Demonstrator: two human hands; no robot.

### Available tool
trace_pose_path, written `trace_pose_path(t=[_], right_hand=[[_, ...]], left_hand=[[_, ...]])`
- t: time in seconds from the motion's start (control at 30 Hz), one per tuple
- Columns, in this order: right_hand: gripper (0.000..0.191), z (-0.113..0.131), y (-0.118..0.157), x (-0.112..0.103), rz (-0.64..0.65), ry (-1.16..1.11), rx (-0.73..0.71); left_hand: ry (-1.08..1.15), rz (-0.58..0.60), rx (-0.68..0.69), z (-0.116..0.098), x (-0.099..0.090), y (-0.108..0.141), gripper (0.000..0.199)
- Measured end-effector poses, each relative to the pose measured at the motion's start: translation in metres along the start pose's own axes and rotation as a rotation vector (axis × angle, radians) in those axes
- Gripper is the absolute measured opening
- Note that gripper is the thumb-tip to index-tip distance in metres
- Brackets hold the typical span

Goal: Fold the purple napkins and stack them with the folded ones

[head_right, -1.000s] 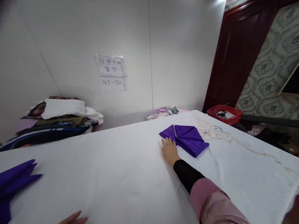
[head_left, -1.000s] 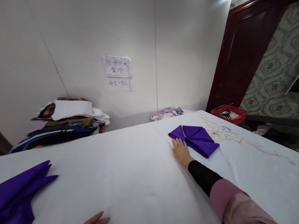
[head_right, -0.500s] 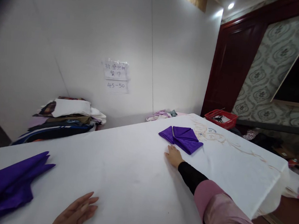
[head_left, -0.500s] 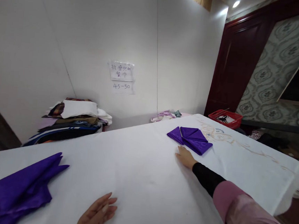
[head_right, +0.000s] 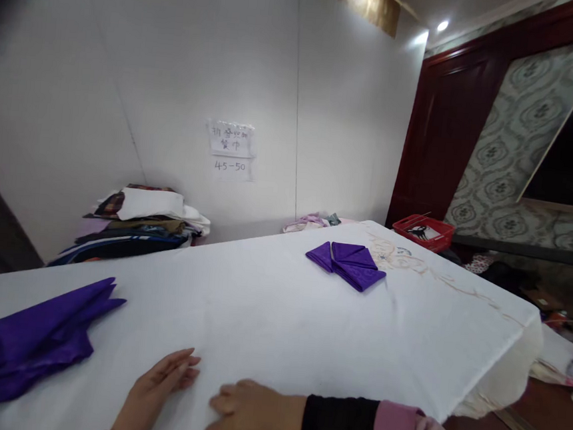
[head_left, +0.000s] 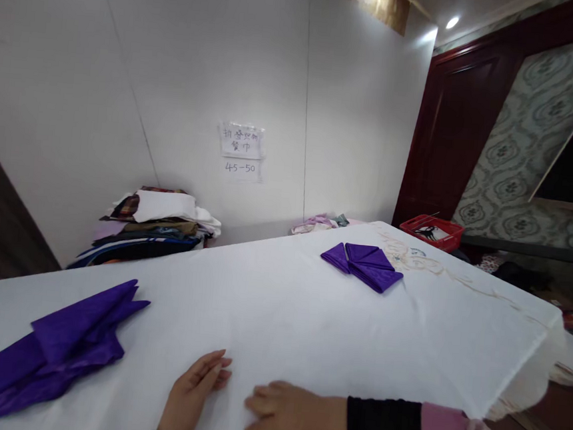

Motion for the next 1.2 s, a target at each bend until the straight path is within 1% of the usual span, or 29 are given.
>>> trace_pose_path(t=[0.07,0.13,0.2,0.3,0.37,0.43,0.47,0.53,0.63,0.7,0.77,0.83,0.87,0.93,1.0,1.07,1.2], right_hand=[[0.025,0.021,-0.012,0.008,0.046,-0.009,-0.134],[0.025,0.030,-0.023,0.012,0.044,-0.047,-0.195],[0.025,0.031,-0.033,0.013,0.002,-0.084,-0.160],[0.023,0.025,-0.041,0.015,-0.072,-0.107,-0.019],[0.018,0.025,-0.041,0.015,-0.125,-0.119,0.046],[0.015,0.026,-0.038,0.014,-0.161,-0.145,0.073],[0.015,0.027,-0.036,0.014,-0.171,-0.160,0.079],[0.016,0.027,-0.034,0.015,-0.177,-0.194,0.087],[0.017,0.025,-0.033,0.016,-0.207,-0.242,0.092],[0.018,0.024,-0.033,0.016,-0.245,-0.288,0.084],[0.021,0.022,-0.032,0.014,-0.309,-0.355,0.091],[0.024,0.018,-0.028,0.010,-0.394,-0.443,0.133],[0.024,0.014,-0.026,0.009,-0.436,-0.493,0.168],[0.023,0.006,-0.020,0.008,-0.493,-0.596,0.255],[0.022,-0.003,-0.016,0.013,-0.495,-0.683,0.332],[0.022,-0.009,-0.015,0.019,-0.460,-0.742,0.362],[0.024,-0.016,-0.014,0.031,-0.392,-0.806,0.357]], left_hand=[[-0.101,-0.052,0.066,0.003,-0.007,-0.004,0.051],[-0.190,-0.089,0.108,0.007,-0.017,-0.008,0.047],[-0.264,-0.126,0.127,0.010,-0.031,-0.012,0.043],[-0.384,-0.220,0.136,0.009,-0.058,-0.015,0.039],[-0.485,-0.325,0.123,0.003,-0.077,-0.013,0.037],[-0.576,-0.446,0.090,-0.006,-0.096,-0.006,0.033],[-0.612,-0.498,0.065,-0.011,-0.103,-0.003,0.031],[-0.655,-0.561,0.017,-0.017,-0.112,0.005,0.028],[-0.672,-0.565,-0.018,-0.020,-0.115,0.011,0.029],[-0.683,-0.559,-0.010,-0.020,-0.114,0.014,0.031],[-0.691,-0.575,0.013,-0.021,-0.113,0.018,0.030],[-0.672,-0.611,0.059,-0.023,-0.112,0.022,0.026],[-0.650,-0.631,0.090,-0.023,-0.112,0.024,0.024],[-0.628,-0.677,0.106,-0.021,-0.113,0.027,0.019],[-0.611,-0.715,0.116,-0.015,-0.115,0.026,0.012],[-0.593,-0.754,0.116,-0.007,-0.119,0.022,0.009],[-0.567,-0.831,0.097,0.007,-0.131,0.012,0.021]])
Point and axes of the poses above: each hand's wrist, its own y-axis away from the middle knuckle, its own x-axis out of the palm, z = x × y, the point moved 7 cm from there along -y, towards the middle knuckle, and after that the axes turned 4 degrees about -y, right-handed, at the moved point
